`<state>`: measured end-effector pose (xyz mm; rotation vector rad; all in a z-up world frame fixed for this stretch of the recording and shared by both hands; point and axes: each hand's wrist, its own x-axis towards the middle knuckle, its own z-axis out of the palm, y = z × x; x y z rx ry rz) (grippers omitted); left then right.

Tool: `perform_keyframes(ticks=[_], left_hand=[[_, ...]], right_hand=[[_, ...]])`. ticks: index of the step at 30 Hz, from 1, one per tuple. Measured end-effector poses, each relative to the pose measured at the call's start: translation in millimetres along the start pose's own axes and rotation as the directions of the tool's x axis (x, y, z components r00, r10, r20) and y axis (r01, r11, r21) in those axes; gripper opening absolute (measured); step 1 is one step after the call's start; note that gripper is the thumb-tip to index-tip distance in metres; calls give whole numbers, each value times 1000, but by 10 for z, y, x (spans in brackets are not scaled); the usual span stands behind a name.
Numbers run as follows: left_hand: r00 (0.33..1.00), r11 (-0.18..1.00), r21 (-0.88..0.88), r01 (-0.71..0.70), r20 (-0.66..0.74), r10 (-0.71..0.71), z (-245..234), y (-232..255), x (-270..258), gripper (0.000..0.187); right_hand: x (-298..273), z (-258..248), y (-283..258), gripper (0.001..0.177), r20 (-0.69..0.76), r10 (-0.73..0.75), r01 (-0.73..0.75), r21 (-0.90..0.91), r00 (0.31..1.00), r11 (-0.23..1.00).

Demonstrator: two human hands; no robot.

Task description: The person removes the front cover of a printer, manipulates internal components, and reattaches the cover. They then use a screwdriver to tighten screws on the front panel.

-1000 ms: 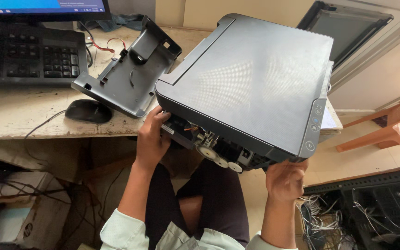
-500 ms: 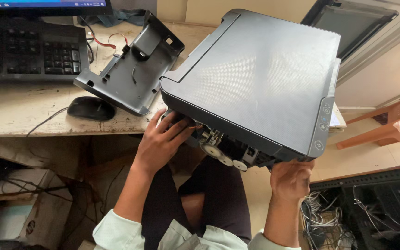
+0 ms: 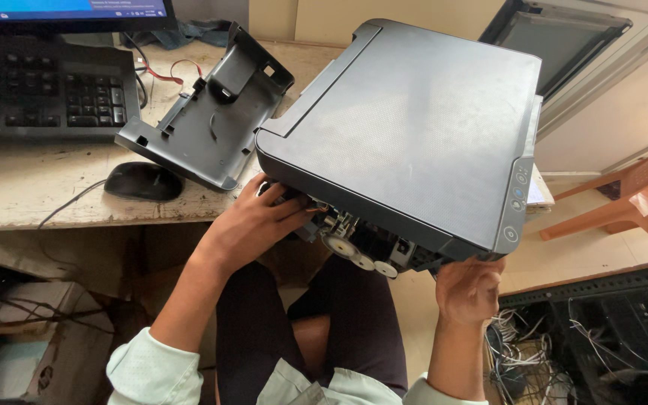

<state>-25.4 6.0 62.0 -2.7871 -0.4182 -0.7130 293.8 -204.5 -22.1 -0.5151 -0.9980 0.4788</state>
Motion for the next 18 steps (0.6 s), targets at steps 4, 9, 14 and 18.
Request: perform_keyframes(ticks=[4, 9, 14, 18], left_hand=[[1000, 999, 52, 7, -14, -7, 64, 24, -34, 45], [993, 998, 69, -1, -118, 10, 165, 43, -77, 47], [989, 996, 87, -5, -148, 18, 240, 20, -125, 50], [958, 988, -134, 75, -264, -109, 350, 48, -190, 42]], right_hand=[[41, 193, -33, 74, -16, -16, 16, -41, 1000, 999], [79, 301, -60, 71, -22, -25, 25, -16, 999, 1000], [53, 201, -46, 66, 8, -13, 13, 9, 1000, 1000], [4, 73, -27, 63, 20, -6, 5, 53, 1000, 999]])
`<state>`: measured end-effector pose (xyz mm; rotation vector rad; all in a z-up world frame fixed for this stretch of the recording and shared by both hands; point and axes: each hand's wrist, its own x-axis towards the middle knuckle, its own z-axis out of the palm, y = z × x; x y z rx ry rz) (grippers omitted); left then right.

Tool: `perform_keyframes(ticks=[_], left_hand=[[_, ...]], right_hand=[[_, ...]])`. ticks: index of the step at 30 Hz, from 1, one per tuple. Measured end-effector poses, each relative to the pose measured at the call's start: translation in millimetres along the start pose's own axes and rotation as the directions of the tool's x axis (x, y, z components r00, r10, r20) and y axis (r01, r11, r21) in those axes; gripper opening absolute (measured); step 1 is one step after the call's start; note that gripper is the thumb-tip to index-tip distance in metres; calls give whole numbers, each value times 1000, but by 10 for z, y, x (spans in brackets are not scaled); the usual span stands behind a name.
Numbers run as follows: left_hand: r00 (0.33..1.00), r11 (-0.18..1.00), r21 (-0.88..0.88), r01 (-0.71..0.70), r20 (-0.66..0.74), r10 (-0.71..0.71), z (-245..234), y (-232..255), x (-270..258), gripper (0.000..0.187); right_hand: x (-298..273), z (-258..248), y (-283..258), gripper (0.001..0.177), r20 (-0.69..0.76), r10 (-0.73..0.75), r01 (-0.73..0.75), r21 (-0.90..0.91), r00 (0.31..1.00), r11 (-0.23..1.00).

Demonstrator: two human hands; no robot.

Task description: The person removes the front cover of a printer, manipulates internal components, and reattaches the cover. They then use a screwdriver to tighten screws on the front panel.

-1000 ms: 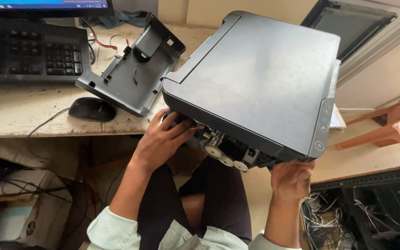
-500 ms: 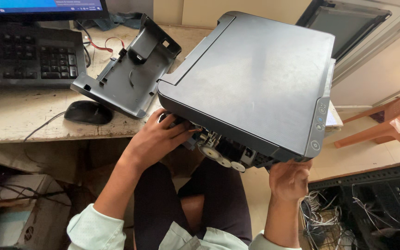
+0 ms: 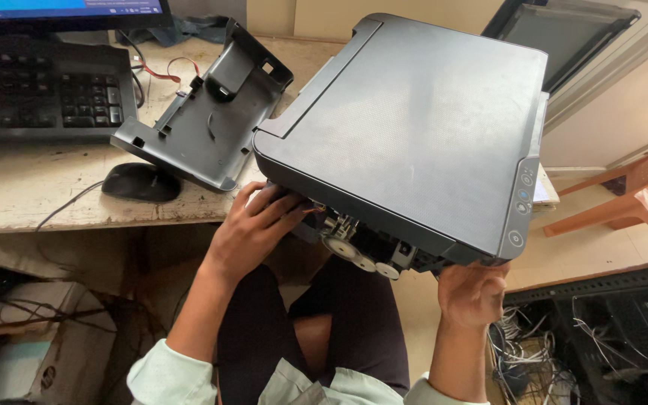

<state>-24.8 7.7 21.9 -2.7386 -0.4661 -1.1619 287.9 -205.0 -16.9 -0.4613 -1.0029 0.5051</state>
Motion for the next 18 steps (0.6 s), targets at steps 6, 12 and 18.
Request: perform_keyframes(ticks=[6, 12, 18], left_hand=[[828, 887, -346, 307, -362, -428, 212, 276, -121, 59], [689, 727, -469, 501, -292, -663, 287, 302, -87, 66], [726, 782, -371, 501, -312, -613, 302, 203, -126, 72]], right_hand=[[-43, -87, 17, 68, -87, -29, 17, -137, 996, 990], [59, -99, -21, 61, -166, -100, 45, -307, 981, 951], [212, 297, -112, 67, -73, -96, 59, -397, 993, 916]])
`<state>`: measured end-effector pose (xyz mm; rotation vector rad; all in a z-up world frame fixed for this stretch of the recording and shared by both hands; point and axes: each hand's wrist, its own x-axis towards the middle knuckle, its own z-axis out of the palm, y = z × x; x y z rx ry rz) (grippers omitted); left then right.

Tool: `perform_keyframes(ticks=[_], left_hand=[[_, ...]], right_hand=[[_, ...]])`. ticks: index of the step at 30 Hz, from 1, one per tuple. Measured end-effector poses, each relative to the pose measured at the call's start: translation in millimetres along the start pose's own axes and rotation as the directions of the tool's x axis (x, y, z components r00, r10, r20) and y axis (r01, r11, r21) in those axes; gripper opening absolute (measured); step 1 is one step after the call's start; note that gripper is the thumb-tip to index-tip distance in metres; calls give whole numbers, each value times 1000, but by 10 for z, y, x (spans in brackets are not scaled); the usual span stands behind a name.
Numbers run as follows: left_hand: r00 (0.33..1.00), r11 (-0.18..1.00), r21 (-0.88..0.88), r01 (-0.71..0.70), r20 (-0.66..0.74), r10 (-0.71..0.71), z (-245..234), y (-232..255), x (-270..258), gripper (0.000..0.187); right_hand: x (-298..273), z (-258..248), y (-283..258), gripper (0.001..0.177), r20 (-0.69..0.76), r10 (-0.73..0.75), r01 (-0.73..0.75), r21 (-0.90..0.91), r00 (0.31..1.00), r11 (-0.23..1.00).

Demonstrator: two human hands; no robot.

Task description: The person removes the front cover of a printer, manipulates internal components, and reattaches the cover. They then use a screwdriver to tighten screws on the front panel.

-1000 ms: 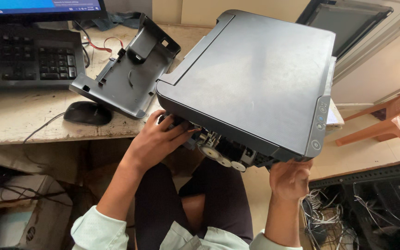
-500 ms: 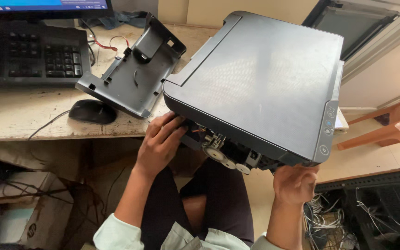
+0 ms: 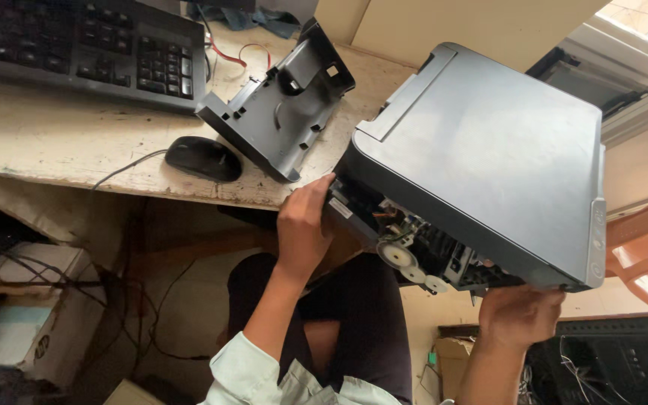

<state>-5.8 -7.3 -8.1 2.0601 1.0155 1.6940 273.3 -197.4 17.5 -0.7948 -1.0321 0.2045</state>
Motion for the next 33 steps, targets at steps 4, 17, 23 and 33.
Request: perform_keyframes(ticks=[4, 17, 23, 33], left_hand=[[999, 999, 14, -39, 39, 38, 52, -85, 3, 65], [993, 994, -15, -113, 36, 113, 117, -200, -56, 56], [995, 994, -55, -90, 41, 92, 47, -121, 3, 68], [986, 997, -76, 22, 168, -9, -135, 18, 250, 67]], right_hand=[[58, 257, -131, 76, -74, -6, 1, -78, 997, 997], [42, 307, -154, 73, -71, -2, -8, -143, 997, 990], [17, 292, -163, 74, -23, 5, -6, -48, 1000, 999], [-18, 120, 20, 73, -70, -31, 29, -32, 997, 999]])
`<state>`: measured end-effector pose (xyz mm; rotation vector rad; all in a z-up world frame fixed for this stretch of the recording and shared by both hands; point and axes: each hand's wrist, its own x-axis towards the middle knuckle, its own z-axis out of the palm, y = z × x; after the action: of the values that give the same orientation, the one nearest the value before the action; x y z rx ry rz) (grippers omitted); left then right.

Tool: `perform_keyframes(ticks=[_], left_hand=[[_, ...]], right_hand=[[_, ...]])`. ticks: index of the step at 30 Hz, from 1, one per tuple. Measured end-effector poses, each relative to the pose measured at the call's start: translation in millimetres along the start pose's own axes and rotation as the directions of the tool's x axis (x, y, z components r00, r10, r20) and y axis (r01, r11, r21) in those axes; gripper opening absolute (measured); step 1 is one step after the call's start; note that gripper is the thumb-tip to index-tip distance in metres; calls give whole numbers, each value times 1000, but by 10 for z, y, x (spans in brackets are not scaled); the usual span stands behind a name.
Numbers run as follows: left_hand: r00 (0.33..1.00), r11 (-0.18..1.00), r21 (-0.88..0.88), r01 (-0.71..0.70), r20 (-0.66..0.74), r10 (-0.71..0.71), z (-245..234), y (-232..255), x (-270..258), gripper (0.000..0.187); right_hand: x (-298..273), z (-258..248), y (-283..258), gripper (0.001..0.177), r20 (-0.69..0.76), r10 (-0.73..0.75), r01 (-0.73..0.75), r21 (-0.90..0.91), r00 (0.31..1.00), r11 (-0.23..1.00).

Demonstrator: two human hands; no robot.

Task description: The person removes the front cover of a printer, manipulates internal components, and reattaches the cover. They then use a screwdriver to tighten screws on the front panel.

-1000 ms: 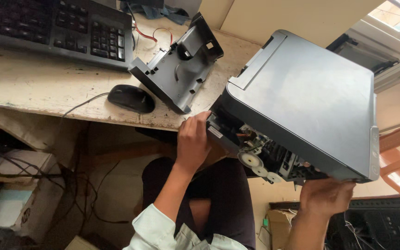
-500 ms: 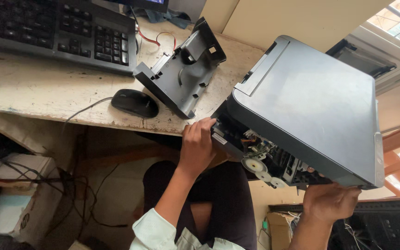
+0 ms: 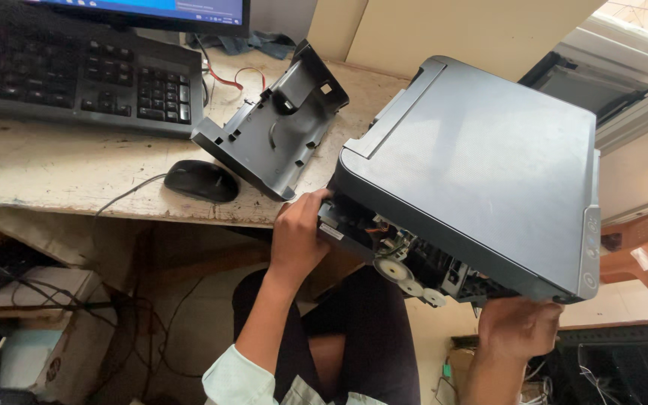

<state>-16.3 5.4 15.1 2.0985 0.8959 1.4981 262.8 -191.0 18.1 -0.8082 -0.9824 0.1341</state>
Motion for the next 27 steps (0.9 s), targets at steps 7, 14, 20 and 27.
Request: perform_keyframes(ticks=[7, 14, 20, 27], left_hand=[[999, 1000, -2, 29, 21, -29, 29, 31, -6, 64], [994, 1000, -17, 14, 110, -12, 1, -3, -7, 68], [988, 999, 8, 50, 148, -51, -2, 2, -35, 70], [998, 999, -37, -35, 47, 37, 35, -27, -29, 62]], right_hand=[[-34, -70, 27, 74, -12, 26, -26, -7, 1000, 1000], [-81, -66, 12, 70, 18, 46, -47, 109, 999, 993], [-107, -145, 63, 68, 11, 46, -47, 128, 999, 991], [-140, -225, 128, 66, -2, 44, -43, 187, 999, 981]])
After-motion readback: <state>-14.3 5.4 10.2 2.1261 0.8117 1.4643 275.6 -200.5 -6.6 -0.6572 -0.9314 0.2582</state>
